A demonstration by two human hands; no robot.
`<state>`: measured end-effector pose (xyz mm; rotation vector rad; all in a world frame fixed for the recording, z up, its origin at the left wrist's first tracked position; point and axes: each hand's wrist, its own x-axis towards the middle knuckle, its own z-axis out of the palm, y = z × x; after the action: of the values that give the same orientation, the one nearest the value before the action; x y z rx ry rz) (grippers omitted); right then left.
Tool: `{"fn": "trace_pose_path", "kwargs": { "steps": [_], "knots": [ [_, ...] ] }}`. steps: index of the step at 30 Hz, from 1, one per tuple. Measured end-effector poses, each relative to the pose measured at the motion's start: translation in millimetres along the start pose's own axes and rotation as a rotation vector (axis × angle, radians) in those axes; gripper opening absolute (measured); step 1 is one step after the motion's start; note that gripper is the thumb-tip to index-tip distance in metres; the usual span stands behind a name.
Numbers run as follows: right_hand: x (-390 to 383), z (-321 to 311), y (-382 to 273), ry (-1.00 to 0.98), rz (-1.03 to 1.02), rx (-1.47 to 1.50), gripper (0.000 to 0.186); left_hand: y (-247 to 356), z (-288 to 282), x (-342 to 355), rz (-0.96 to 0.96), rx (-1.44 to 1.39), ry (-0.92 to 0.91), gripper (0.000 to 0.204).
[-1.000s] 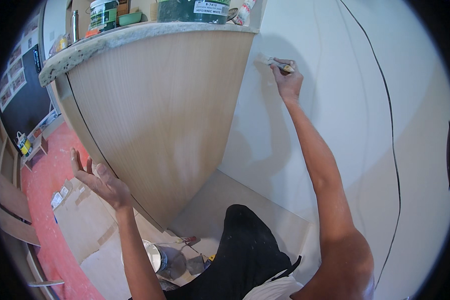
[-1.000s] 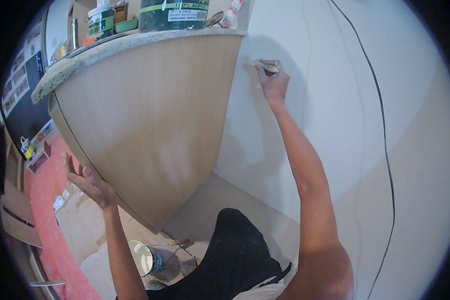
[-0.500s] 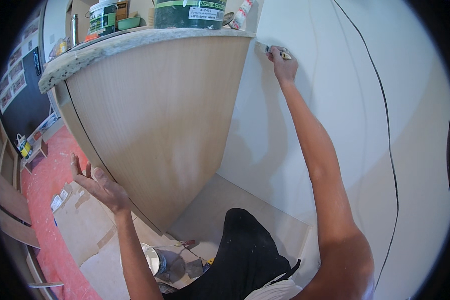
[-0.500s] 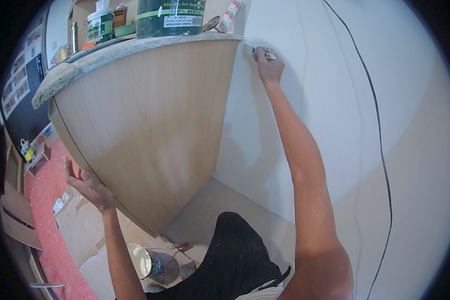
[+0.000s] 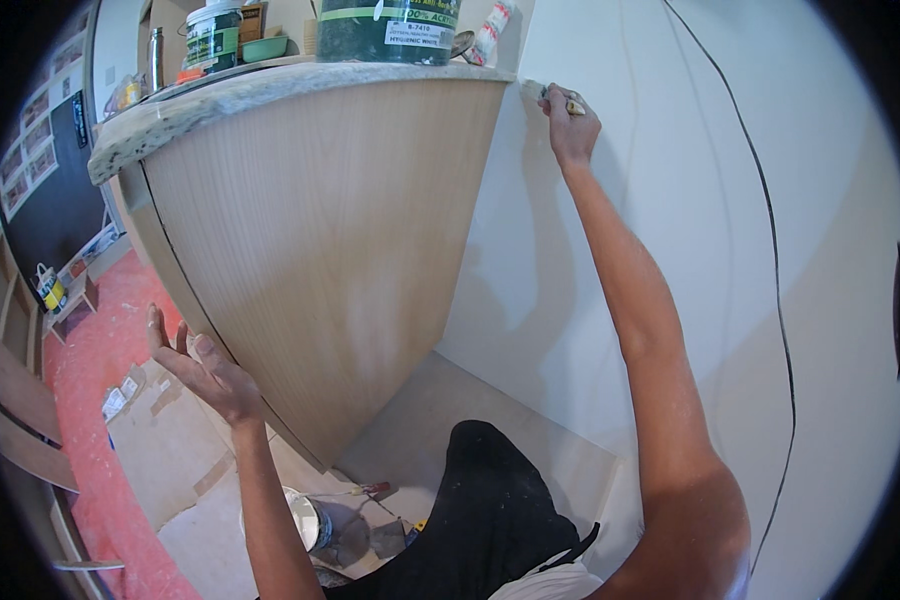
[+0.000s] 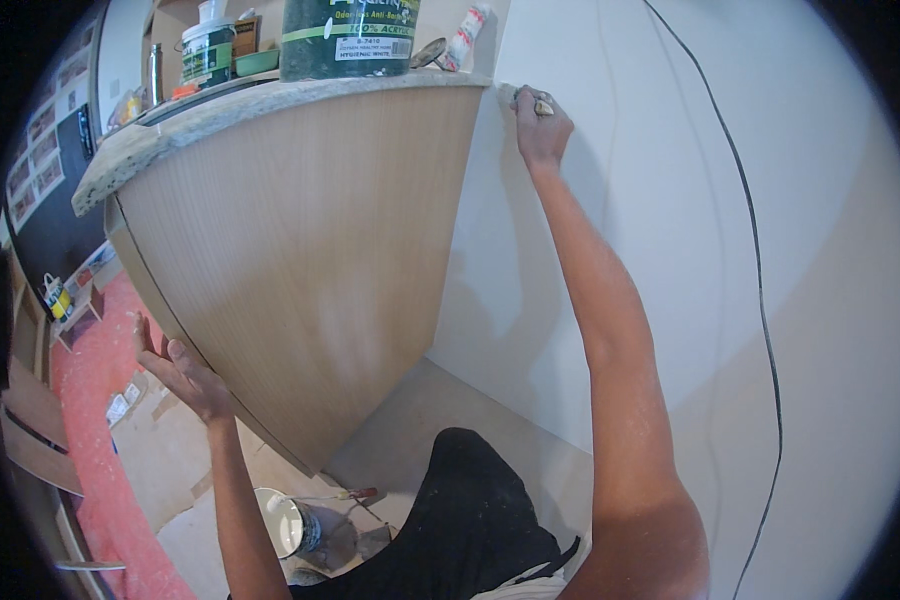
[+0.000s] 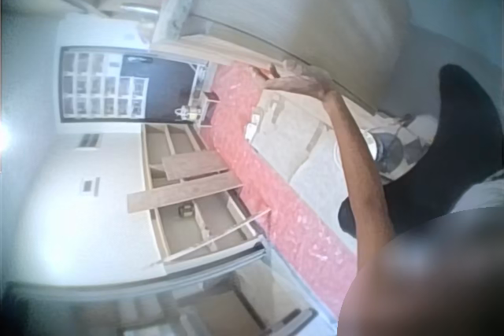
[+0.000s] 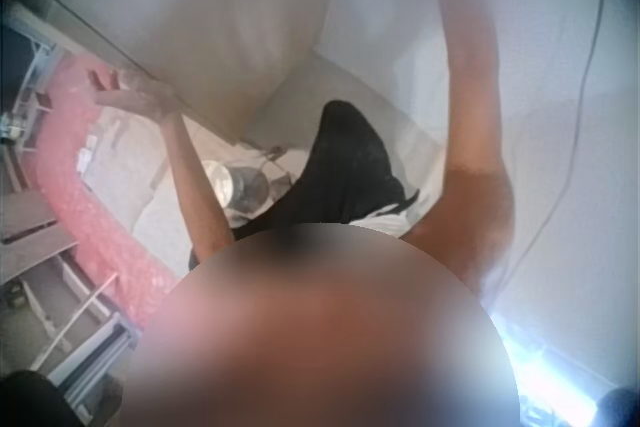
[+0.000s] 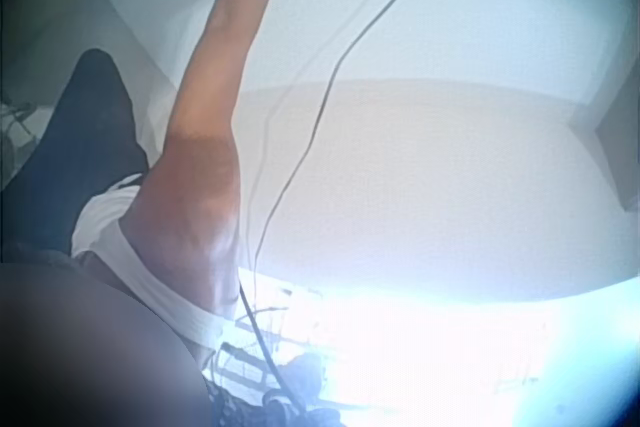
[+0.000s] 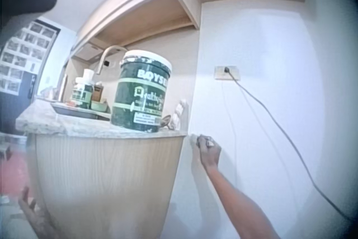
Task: The person applies wall filler to a wall using a small yellow scraper and a larger metal trowel. They scrape and smooth the filler along the wall surface, then move to a different section near a countertop to continue applying filler.
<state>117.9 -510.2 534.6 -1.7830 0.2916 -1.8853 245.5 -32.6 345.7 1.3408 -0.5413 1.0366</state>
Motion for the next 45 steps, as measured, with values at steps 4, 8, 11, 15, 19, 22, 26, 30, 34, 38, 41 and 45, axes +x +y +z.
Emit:
{"fn": "trace_pose_path", "kwargs": {
  "steps": [4, 8, 11, 15, 19, 22, 26, 30, 34, 38, 41, 45],
  "knots": [
    [5.5, 5.2, -1.0, -0.036, 0.017, -0.105, 0.024, -3.9, -0.7, -1.5, -0.031, -0.02, -0.006, 0.071],
    [-0.4, 9.7, -1.4, 0.014, -0.045, -0.154, 0.025, -5.3, -1.2, -1.5, -0.038, -0.026, -0.014, 0.07],
    [-1.0, 11.1, -1.8, 0.002, -0.047, -0.179, 0.026, -5.9, -1.4, -1.6, -0.038, -0.019, -0.015, 0.069],
    [-0.7, 12.6, 0.5, 0.025, -0.106, -0.185, 0.027, -4.0, -0.4, -0.9, -0.026, 0.002, -0.008, 0.068],
    [-1.1, 12.9, 0.9, 0.021, -0.128, -0.236, 0.029, -4.6, 0.2, -0.9, -0.029, -0.014, 0.011, 0.07],
    [1.5, 8.6, -8.5, -0.016, -0.154, -0.218, 0.03, -5.6, 3.2, -0.5, -0.057, -0.056, 0.054, 0.075],
    [5.9, 11.1, -12.2, 0.009, -0.156, -0.156, 0.029, -7.4, -0.8, -1.8, -0.051, -0.035, 0.01, 0.074],
    [4.1, 5.2, -2.3, -0.058, -0.148, -0.354, 0.03, -10.6, -2.1, -1.5, -0.015, -0.013, -0.003, 0.073],
    [6.4, 8.7, -9.8, -0.044, -0.22, -0.234, 0.032, -5.7, -0.9, -1.3, -0.03, -0.018, -0.002, 0.073],
    [2.1, 12.0, -9.2, -0.04, -0.237, -0.261, 0.031, -8.3, -1.9, -1.5, -0.037, -0.016, -0.01, 0.072],
    [-4.6, 5.7, -4.0, -0.105, -0.227, -0.399, 0.03, -8.7, -1.5, -1.9, -0.037, -0.01, -0.008, 0.072],
    [0.6, 5.1, -11.5, -0.085, -0.236, -0.309, 0.029, -6.7, -1.7, -0.4, -0.034, -0.004, 0.0, 0.071]
  ]
}}
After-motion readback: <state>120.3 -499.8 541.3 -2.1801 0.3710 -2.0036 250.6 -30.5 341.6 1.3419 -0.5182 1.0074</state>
